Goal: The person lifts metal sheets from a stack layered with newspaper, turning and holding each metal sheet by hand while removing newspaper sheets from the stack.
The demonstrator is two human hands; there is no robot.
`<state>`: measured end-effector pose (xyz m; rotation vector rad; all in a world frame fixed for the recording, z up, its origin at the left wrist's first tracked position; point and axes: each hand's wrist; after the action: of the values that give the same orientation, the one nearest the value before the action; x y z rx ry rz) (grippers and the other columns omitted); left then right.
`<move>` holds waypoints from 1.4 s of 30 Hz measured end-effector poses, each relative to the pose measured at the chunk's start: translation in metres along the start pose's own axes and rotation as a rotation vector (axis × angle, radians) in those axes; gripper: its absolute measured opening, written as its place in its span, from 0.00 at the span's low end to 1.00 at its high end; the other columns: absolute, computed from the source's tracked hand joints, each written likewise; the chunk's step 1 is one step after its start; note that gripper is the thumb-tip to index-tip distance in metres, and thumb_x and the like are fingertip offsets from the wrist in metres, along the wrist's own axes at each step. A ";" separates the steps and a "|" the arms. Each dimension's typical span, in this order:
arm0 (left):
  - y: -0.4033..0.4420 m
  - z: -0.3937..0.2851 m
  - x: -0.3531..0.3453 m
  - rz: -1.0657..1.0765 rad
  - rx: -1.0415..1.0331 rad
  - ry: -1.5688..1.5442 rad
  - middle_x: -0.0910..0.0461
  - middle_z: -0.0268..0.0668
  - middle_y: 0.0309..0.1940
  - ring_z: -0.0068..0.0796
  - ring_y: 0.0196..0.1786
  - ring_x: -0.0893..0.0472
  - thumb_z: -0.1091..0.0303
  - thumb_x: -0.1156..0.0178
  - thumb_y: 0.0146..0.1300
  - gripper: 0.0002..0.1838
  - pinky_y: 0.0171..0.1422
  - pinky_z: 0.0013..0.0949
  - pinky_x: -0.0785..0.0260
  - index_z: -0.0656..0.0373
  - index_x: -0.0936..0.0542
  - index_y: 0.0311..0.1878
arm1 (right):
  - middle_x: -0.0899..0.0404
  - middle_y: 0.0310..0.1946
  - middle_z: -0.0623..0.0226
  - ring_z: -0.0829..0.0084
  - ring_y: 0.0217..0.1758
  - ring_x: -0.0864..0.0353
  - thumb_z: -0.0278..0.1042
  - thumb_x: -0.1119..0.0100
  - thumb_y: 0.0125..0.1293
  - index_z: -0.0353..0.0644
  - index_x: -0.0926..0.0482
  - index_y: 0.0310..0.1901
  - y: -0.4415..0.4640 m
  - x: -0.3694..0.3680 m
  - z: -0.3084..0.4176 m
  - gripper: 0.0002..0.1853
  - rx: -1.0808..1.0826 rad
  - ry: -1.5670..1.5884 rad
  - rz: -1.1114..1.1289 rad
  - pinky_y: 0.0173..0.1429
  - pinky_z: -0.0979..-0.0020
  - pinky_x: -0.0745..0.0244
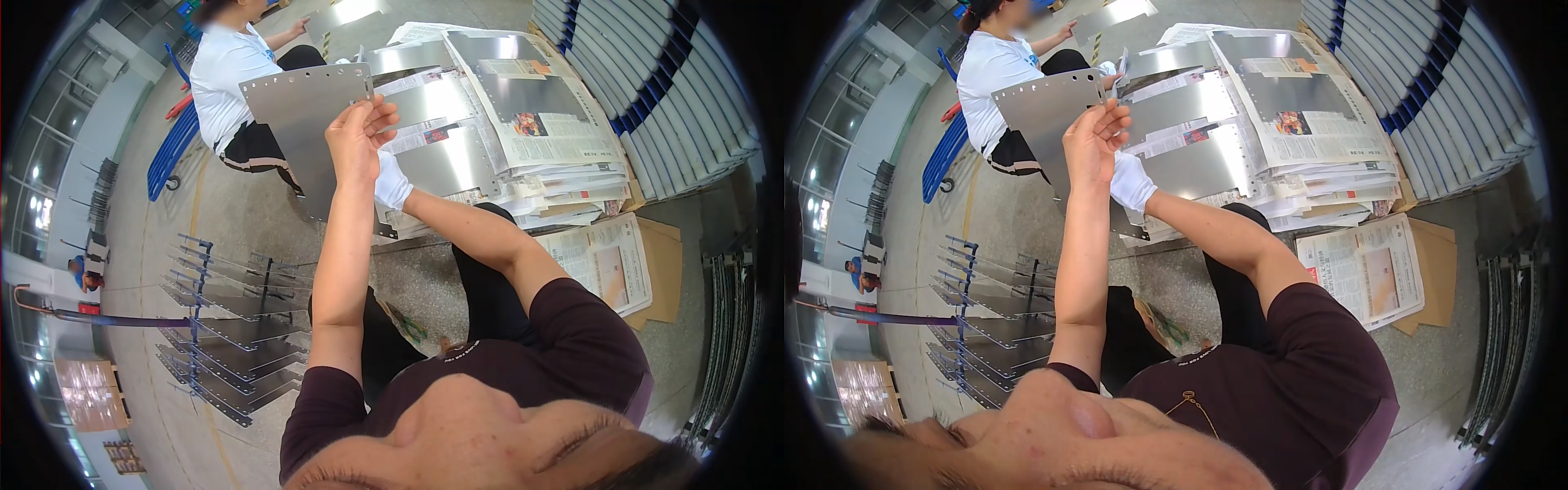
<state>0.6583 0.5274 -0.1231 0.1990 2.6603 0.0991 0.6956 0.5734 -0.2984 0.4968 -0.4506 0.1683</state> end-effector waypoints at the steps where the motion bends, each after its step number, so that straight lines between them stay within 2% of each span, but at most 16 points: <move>1: 0.000 0.000 0.000 -0.006 -0.001 0.004 0.18 0.44 0.28 0.30 0.28 0.18 0.69 0.45 0.60 0.10 0.27 0.27 0.26 0.68 0.21 0.38 | 0.30 0.51 0.56 0.61 0.57 0.31 0.39 0.51 0.66 0.40 0.34 0.55 0.000 0.000 0.001 0.19 0.002 -0.003 -0.006 0.59 0.67 0.34; 4: 0.000 -0.001 0.000 -0.018 -0.002 0.024 0.18 0.44 0.28 0.29 0.28 0.18 0.68 0.45 0.60 0.11 0.28 0.26 0.27 0.68 0.21 0.38 | 0.29 0.48 0.57 0.61 0.55 0.29 0.38 0.49 0.64 0.40 0.33 0.53 -0.003 0.007 0.011 0.18 -0.024 0.043 -0.018 0.56 0.67 0.32; 7: 0.000 -0.001 0.001 -0.018 -0.006 0.053 0.18 0.43 0.29 0.29 0.29 0.18 0.68 0.45 0.61 0.11 0.29 0.25 0.28 0.68 0.21 0.39 | 0.20 0.30 0.56 0.55 0.37 0.20 0.34 0.46 0.57 0.42 0.23 0.32 -0.004 0.007 0.025 0.06 0.143 0.061 -0.329 0.38 0.62 0.28; 15: 0.004 0.003 0.003 -0.029 -0.036 0.055 0.18 0.43 0.27 0.28 0.26 0.19 0.70 0.46 0.60 0.10 0.27 0.26 0.27 0.68 0.21 0.37 | 0.20 0.30 0.59 0.59 0.36 0.20 0.34 0.45 0.57 0.43 0.24 0.35 -0.004 0.004 0.020 0.07 0.141 0.142 -0.306 0.38 0.65 0.29; 22: 0.003 0.003 0.002 -0.002 -0.025 0.104 0.18 0.43 0.30 0.29 0.30 0.18 0.69 0.45 0.62 0.10 0.29 0.26 0.26 0.67 0.21 0.39 | 0.20 0.30 0.59 0.59 0.36 0.21 0.34 0.46 0.58 0.43 0.24 0.36 -0.006 0.012 0.030 0.06 0.134 0.055 -0.297 0.38 0.64 0.29; 28: 0.002 0.000 0.004 0.005 -0.014 0.110 0.17 0.43 0.30 0.29 0.31 0.17 0.69 0.44 0.62 0.10 0.30 0.26 0.27 0.66 0.20 0.39 | 0.20 0.29 0.57 0.56 0.35 0.21 0.32 0.45 0.57 0.42 0.23 0.35 -0.008 0.011 0.032 0.06 0.082 0.189 -0.328 0.38 0.65 0.28; 34: 0.003 -0.003 0.007 0.001 -0.031 0.122 0.18 0.43 0.28 0.28 0.28 0.18 0.68 0.44 0.61 0.10 0.29 0.26 0.27 0.67 0.20 0.37 | 0.21 0.25 0.53 0.54 0.29 0.21 0.29 0.43 0.55 0.39 0.23 0.32 -0.005 0.009 0.021 0.05 0.100 0.145 -0.330 0.34 0.64 0.28; 42: 0.005 -0.002 0.010 0.005 -0.032 0.134 0.18 0.43 0.28 0.27 0.28 0.18 0.69 0.45 0.61 0.10 0.29 0.25 0.27 0.67 0.20 0.37 | 0.21 0.27 0.50 0.52 0.31 0.21 0.29 0.44 0.55 0.39 0.22 0.36 -0.007 0.015 0.032 0.07 0.112 0.142 -0.337 0.36 0.63 0.28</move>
<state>0.6498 0.5341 -0.1253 0.1955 2.7897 0.1618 0.6982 0.5523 -0.2693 0.6579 -0.2144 -0.0960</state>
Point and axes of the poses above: each hand's wrist, its own y-axis towards the middle knuckle, its own x-axis out of the back of the hand, z = x × y
